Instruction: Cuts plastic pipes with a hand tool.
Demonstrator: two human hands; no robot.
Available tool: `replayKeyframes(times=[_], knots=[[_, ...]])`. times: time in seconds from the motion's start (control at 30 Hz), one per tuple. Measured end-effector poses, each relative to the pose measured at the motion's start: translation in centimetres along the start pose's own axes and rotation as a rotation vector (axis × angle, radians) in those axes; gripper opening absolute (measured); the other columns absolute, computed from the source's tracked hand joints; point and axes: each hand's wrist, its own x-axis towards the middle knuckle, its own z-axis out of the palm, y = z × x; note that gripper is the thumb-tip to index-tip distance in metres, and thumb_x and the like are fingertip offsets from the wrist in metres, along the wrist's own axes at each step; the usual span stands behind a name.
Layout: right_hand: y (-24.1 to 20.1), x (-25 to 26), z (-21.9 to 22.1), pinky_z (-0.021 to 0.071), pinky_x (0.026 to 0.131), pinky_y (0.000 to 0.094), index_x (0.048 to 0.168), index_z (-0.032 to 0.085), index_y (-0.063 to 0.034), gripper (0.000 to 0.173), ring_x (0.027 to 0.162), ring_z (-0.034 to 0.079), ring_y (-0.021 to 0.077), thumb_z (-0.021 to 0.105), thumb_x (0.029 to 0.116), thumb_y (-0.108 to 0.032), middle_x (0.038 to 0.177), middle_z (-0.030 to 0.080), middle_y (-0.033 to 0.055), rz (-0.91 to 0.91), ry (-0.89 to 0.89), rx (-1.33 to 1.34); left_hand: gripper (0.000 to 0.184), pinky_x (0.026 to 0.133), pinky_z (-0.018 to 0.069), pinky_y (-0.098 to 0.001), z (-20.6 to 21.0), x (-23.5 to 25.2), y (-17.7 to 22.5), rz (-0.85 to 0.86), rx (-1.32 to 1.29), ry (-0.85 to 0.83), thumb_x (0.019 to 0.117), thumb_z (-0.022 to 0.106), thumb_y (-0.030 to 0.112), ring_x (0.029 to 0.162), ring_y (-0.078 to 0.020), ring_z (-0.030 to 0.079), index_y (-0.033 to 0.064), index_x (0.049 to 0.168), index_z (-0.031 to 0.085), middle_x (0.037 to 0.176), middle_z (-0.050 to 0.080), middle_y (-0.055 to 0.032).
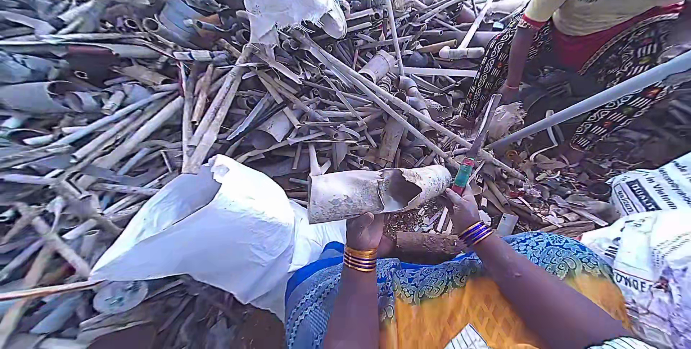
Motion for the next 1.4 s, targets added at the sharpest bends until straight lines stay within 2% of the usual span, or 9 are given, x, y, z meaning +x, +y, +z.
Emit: replayKeyframes(times=[0.27, 0.43, 0.6, 0.7, 0.8, 0.9, 0.97, 1.27, 1.4], knots=[[-4.6, -3.1, 0.4, 0.0579, 0.082, 0.0341, 0.143, 0.038, 0.0029, 0.038, 0.092, 0.066, 0.0193, 0.046, 0.1061, 0.000, 0.112, 0.060, 0.0178, 0.047, -0.032, 0.129, 0.041, 0.090, 0.0601, -0.0249, 6.8, -4.0, 6.6, 0.043, 0.348, -0.331, 0.0707, 0.093, 0.023, 0.098, -0.0018, 0.072, 0.0201, 0.108, 0.075, 0.102, 0.077, 0.0101], [-6.4, -6.3, 0.8, 0.0555, 0.072, 0.0295, 0.134, 0.043, 0.0009, 0.028, 0.079, 0.063, 0.0137, 0.045, 0.1059, -0.001, 0.096, 0.059, 0.0113, 0.087, -0.038, 0.149, 0.059, 0.093, 0.0547, -0.0199, 11.7, -8.2, 8.7, -0.057, 0.812, -0.323, 0.0640, 0.093, 0.014, 0.095, -0.0003, 0.067, -0.0097, 0.109, 0.063, 0.097, 0.073, -0.0015], [-8.3, -8.8, 1.0, 0.0526, 0.071, 0.0236, 0.130, 0.044, 0.0016, 0.024, 0.078, 0.060, 0.0080, 0.042, 0.1063, 0.000, 0.095, 0.056, 0.0080, 0.046, -0.027, 0.102, 0.059, 0.098, 0.0534, -0.0223, 12.2, -9.0, 8.4, 0.206, 0.817, -0.542, 0.0749, 0.091, 0.023, 0.108, -0.0049, 0.068, -0.0106, 0.115, 0.064, 0.109, 0.073, -0.0082], [-6.2, -6.4, 0.7, 0.0555, 0.073, 0.0313, 0.136, 0.043, 0.0025, 0.032, 0.083, 0.063, 0.0155, 0.047, 0.1044, 0.000, 0.102, 0.059, 0.0135, 0.043, -0.026, 0.057, 0.056, 0.088, 0.0580, -0.0189, 12.1, -8.2, 9.8, 0.145, 0.738, -0.276, 0.0590, 0.094, 0.018, 0.092, 0.0007, 0.070, -0.0056, 0.101, 0.066, 0.091, 0.075, 0.0017], [-5.3, -4.9, 1.0, 0.0560, 0.078, 0.0343, 0.141, 0.041, 0.0037, 0.040, 0.090, 0.063, 0.0197, 0.052, 0.1028, -0.001, 0.111, 0.059, 0.0182, 0.075, -0.007, -0.041, 0.073, 0.089, 0.0611, -0.0291, 8.7, -5.2, 10.4, 0.270, 0.486, -0.175, 0.0591, 0.097, 0.033, 0.099, -0.0049, 0.071, 0.0141, 0.120, 0.062, 0.104, 0.074, 0.0091], [-3.9, -4.0, 1.8, 0.0596, 0.080, 0.0377, 0.143, 0.039, 0.0039, 0.042, 0.092, 0.067, 0.0241, 0.053, 0.1035, -0.002, 0.115, 0.059, 0.0216, 0.125, 0.003, -0.088, 0.126, 0.097, 0.0587, -0.0318, 4.7, -2.2, 11.5, 0.336, 0.530, -0.091, 0.0544, 0.098, 0.039, 0.117, -0.0088, 0.064, 0.0173, 0.155, 0.026, 0.137, 0.059, 0.0056], [-2.8, -3.3, 2.3, 0.0576, 0.080, 0.0387, 0.143, 0.040, 0.0025, 0.043, 0.094, 0.066, 0.0245, 0.054, 0.1028, -0.003, 0.117, 0.060, 0.0214, 0.164, -0.001, -0.153, 0.141, 0.096, 0.0576, -0.0287, 2.5, -0.9, 12.2, 0.330, 0.650, 0.013, 0.0510, 0.096, 0.044, 0.120, -0.0074, 0.062, 0.0130, 0.158, 0.010, 0.145, 0.051, 0.0023], [7.5, 0.7, 1.7, 0.0520, 0.091, 0.0396, 0.138, 0.045, 0.0082, 0.036, 0.102, 0.063, 0.0262, 0.050, 0.1041, -0.002, 0.122, 0.059, 0.0252, 0.548, -0.152, -0.584, 0.084, 0.089, 0.0584, -0.0301, -5.7, 0.2, 6.9, -0.057, 1.054, 0.336, 0.0789, 0.079, 0.019, 0.111, -0.0129, 0.065, 0.0043, 0.152, 0.041, 0.141, 0.057, -0.0135], [9.1, 2.0, 2.1, 0.0483, 0.100, 0.0510, 0.135, 0.049, 0.0084, 0.035, 0.116, 0.061, 0.0366, 0.051, 0.1045, -0.008, 0.128, 0.059, 0.0295, 0.561, -0.291, -0.966, 0.088, 0.106, 0.0503, -0.0386, -8.3, 1.4, 3.6, -0.224, 1.249, 0.396, 0.0813, 0.086, 0.024, 0.131, -0.0239, 0.057, 0.0037, 0.154, 0.040, 0.150, 0.049, -0.0204]])
